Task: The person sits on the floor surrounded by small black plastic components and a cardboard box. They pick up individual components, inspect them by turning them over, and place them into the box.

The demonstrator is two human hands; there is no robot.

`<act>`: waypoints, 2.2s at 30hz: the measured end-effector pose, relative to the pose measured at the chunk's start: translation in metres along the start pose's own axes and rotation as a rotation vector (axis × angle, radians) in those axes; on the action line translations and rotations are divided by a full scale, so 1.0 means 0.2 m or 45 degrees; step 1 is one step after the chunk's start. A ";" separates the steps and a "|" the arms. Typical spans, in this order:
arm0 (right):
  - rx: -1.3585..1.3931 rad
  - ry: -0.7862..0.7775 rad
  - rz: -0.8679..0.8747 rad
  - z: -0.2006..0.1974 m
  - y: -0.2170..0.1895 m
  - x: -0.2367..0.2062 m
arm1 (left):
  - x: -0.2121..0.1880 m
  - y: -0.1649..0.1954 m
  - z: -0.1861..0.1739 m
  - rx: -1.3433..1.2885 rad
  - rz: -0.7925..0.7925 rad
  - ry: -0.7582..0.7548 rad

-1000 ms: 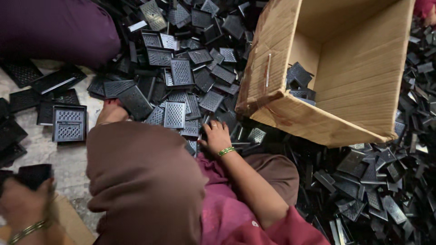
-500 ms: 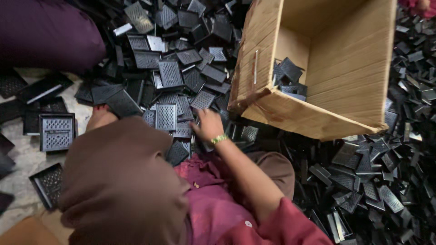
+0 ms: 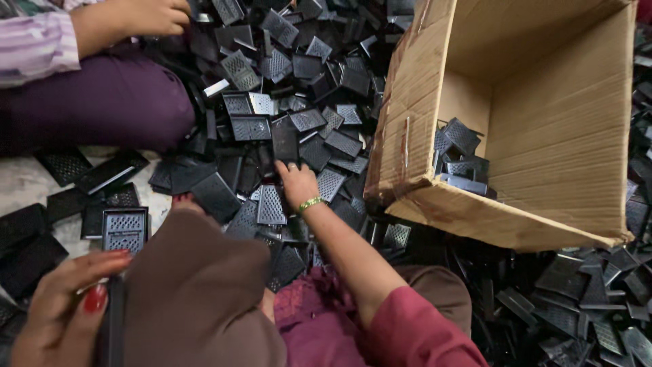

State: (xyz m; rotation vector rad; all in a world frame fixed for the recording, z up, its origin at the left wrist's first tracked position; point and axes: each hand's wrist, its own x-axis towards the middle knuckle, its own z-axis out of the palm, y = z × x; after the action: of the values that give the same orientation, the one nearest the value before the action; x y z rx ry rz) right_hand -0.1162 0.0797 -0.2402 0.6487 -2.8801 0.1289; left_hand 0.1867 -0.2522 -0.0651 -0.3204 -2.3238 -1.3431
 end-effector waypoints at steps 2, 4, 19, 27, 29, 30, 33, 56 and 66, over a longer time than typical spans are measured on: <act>-0.036 -0.052 0.053 0.00 0.01 -0.06 | 0.04 -0.11 -0.03 -0.010 0.007 -0.234; -0.074 0.079 -0.049 -0.02 0.03 -0.17 | 0.04 -0.13 -0.02 -0.054 0.085 -0.370; 0.351 0.176 0.369 -0.35 0.07 -0.40 | 0.04 0.60 0.17 0.449 0.418 -0.204; 0.253 0.012 0.357 -0.24 0.01 -0.19 | -0.04 0.29 0.12 0.461 0.350 -0.526; 0.219 -0.199 0.379 -0.17 0.03 -0.18 | -0.09 0.24 0.10 0.474 0.359 -0.487; 0.193 -0.188 0.362 -0.13 0.05 -0.18 | -0.11 0.21 0.09 0.479 0.366 -0.467; 0.122 -0.085 0.269 -0.03 0.10 -0.23 | -0.12 0.14 0.09 0.476 0.356 -0.531; 1.179 1.177 0.005 -1.85 -0.18 -0.73 | 0.83 1.34 0.57 0.353 0.725 0.284; 1.237 1.057 -0.071 -1.87 -0.40 -0.81 | 0.69 1.29 0.65 -0.332 0.706 0.027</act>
State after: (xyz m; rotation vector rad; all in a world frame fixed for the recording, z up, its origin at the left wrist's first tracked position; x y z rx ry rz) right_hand 0.1219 0.1224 0.0964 0.5844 -1.8553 1.4414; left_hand 0.1372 -0.0124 0.1420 -0.9456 -1.8376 -1.3363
